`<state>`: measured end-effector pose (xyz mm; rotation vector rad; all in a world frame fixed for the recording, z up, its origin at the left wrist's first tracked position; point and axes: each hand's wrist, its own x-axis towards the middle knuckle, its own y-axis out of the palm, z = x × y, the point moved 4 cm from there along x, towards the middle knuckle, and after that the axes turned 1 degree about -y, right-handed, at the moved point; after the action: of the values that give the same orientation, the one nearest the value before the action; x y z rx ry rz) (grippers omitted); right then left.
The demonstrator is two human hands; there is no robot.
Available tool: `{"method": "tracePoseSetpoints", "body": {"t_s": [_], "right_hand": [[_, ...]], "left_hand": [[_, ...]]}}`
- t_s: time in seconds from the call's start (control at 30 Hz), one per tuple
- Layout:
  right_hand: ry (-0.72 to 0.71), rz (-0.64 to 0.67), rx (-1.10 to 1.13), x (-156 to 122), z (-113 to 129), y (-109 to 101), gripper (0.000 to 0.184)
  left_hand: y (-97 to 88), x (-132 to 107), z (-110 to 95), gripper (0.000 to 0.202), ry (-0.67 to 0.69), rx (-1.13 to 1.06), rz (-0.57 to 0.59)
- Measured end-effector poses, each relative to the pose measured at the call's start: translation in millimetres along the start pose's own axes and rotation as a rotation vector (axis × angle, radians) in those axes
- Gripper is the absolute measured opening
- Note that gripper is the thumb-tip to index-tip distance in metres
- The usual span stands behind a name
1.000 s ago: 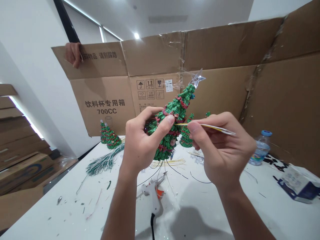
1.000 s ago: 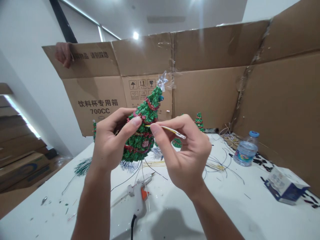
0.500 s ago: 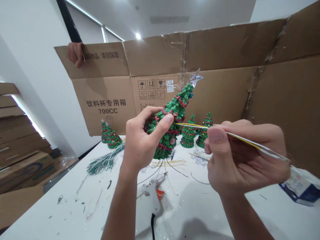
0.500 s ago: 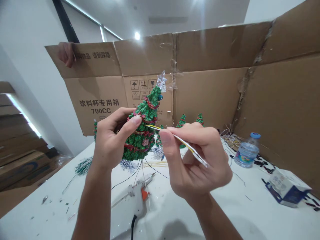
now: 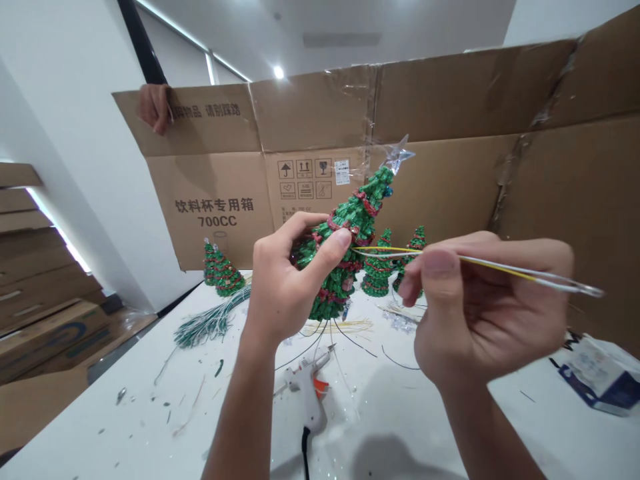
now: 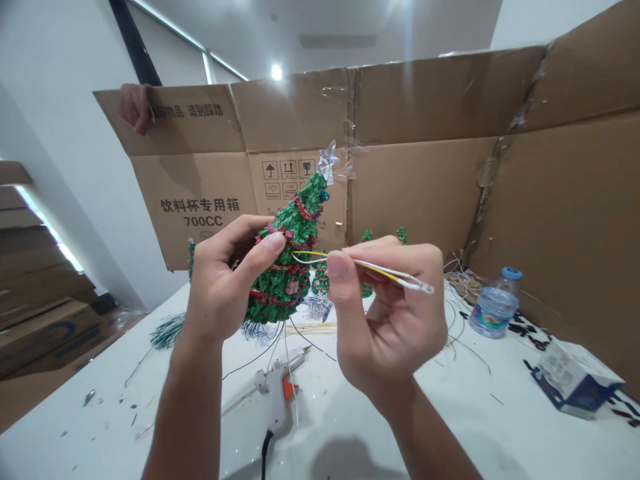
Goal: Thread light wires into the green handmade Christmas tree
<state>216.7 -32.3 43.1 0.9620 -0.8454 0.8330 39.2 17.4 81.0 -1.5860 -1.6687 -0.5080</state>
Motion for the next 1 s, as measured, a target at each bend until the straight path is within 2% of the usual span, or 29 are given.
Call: {"method": "tracePoseSetpoints", "body": {"t_s": [0.03,0.1,0.37,0.6,0.77,0.87,1.0], "right_hand": [[-0.014,-0.073,0.022,2.8,2.0,1.1,0.012],[-0.014,-0.123,0.04,6.8,4.5,4.5,0.015],[-0.013,-0.053,0.049,8.1,4.2,5.1,0.011],[-0.183,-0.136,-0.028,8.5,8.8,3.1,0.005],[-0.145,-0.218,0.033,7.8,9.0,2.7,0.023],[-0.143,-0.192,0.03,8.3,7.7,3.7,0.026],[-0.145,-0.093,0.027,9.4,2.9,6.0,0.027]], "left_hand": [[0.8,-0.1,-0.4,0.024,0.0,-0.004,0.006],[1.8,-0.1,-1.4,0.023,0.006,-0.005,0.011],[2.7,-0.2,-1.4,0.024,0.005,-0.014,0.021],[2.0,-0.6,-0.2,0.024,-0.001,-0.019,0.012],[2.0,0.0,0.8,0.025,-0.011,-0.016,0.01],[1.7,0.8,1.0,0.027,-0.004,0.0,0.007],[1.8,0.8,1.2,0.026,0.003,0.002,0.009]]}}
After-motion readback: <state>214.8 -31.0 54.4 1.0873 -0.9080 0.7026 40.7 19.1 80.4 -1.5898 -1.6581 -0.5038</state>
